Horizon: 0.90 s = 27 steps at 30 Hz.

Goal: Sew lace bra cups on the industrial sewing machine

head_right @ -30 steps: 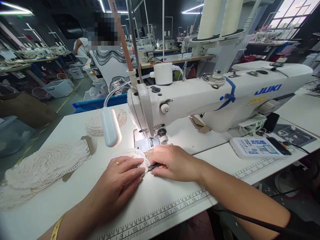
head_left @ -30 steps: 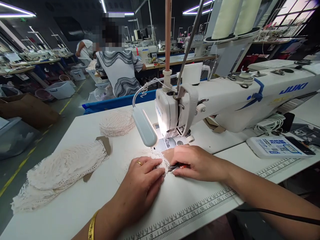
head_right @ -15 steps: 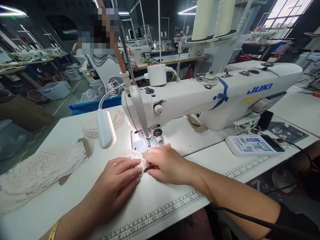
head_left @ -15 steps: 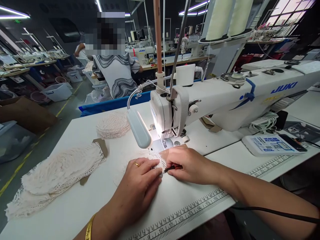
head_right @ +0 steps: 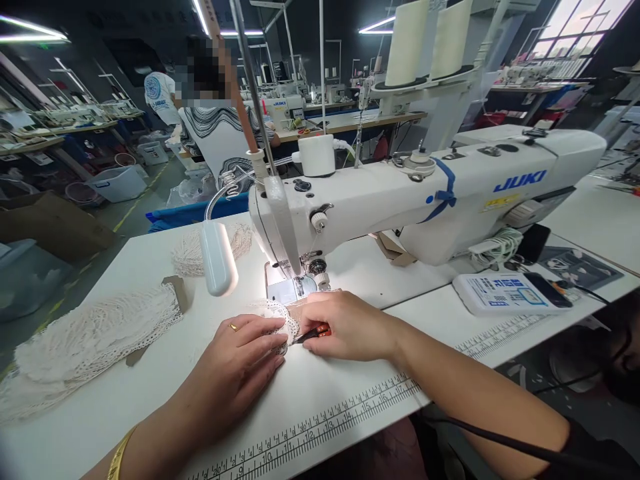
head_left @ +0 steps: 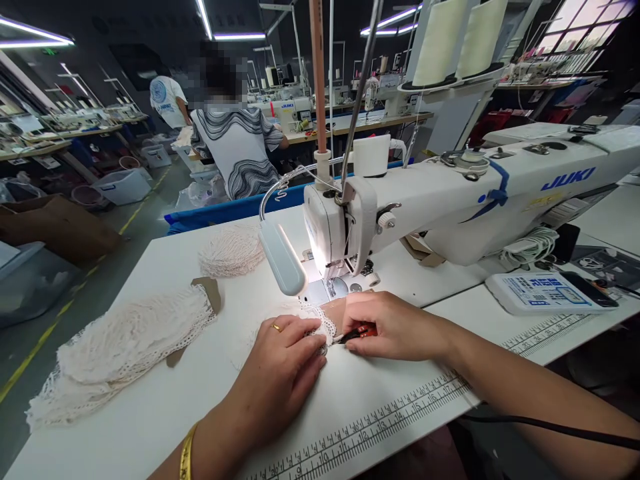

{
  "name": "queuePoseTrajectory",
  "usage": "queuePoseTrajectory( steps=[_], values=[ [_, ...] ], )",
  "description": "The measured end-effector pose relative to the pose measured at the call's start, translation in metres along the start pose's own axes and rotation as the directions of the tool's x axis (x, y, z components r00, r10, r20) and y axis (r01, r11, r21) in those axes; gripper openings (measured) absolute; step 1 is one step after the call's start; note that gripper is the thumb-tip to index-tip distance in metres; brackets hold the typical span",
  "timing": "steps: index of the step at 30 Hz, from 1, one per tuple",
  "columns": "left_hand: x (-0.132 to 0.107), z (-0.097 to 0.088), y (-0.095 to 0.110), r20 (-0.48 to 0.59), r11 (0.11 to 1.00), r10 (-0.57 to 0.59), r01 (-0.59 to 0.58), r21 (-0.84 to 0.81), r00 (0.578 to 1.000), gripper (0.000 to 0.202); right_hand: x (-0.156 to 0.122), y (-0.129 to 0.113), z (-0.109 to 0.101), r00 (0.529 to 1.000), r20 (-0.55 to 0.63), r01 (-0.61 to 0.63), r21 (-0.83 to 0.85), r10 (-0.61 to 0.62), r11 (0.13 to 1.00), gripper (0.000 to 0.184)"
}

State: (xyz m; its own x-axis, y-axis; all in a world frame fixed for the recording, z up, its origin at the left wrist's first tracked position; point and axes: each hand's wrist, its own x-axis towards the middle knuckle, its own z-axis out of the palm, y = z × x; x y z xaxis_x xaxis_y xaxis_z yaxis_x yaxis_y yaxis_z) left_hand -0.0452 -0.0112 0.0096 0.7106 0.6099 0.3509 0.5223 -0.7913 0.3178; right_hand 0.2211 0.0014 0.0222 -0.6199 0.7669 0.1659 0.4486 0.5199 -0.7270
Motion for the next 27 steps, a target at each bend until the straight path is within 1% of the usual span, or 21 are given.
queuePoseTrajectory(
  steps=[5,8,11,16,20,23,25,27],
  values=[
    [0.000,0.000,0.001,-0.005,1.000,-0.002,0.002,0.002,1.000,0.022,0.000,0.000,-0.002,1.000,0.019,-0.010,-0.013,0.010,1.000,0.019],
    [0.000,0.000,0.001,-0.004,1.000,0.004,-0.004,0.007,1.000,0.022,0.001,-0.001,0.000,1.000,0.013,-0.009,-0.066,0.010,0.998,0.022],
    [0.000,0.000,0.000,-0.002,1.000,-0.004,0.004,0.008,1.000,0.023,0.002,-0.002,0.005,1.000,0.002,-0.002,-0.139,0.002,0.990,0.025],
    [0.000,0.001,0.001,0.002,1.000,-0.020,0.020,0.007,1.000,0.026,0.006,0.001,0.016,0.997,-0.039,0.054,-0.162,-0.062,0.985,0.027],
    [0.000,0.000,0.001,-0.004,1.000,-0.015,0.015,0.005,1.000,0.026,0.008,0.000,0.021,0.998,-0.055,0.031,-0.211,-0.043,0.977,0.027],
    [0.001,0.001,0.000,-0.008,1.000,-0.004,0.004,-0.001,1.000,0.025,0.008,-0.002,0.018,0.998,-0.059,0.019,-0.153,-0.028,0.988,0.028],
    [0.001,0.002,-0.001,-0.005,1.000,0.003,-0.003,-0.003,1.000,0.023,0.006,-0.002,0.014,0.996,-0.090,-0.021,-0.072,0.015,0.997,0.026],
    [0.002,0.005,0.000,-0.025,1.000,0.001,-0.001,0.004,1.000,0.021,0.003,0.000,0.009,0.988,-0.133,-0.082,-0.012,0.080,0.997,0.021]
  ],
)
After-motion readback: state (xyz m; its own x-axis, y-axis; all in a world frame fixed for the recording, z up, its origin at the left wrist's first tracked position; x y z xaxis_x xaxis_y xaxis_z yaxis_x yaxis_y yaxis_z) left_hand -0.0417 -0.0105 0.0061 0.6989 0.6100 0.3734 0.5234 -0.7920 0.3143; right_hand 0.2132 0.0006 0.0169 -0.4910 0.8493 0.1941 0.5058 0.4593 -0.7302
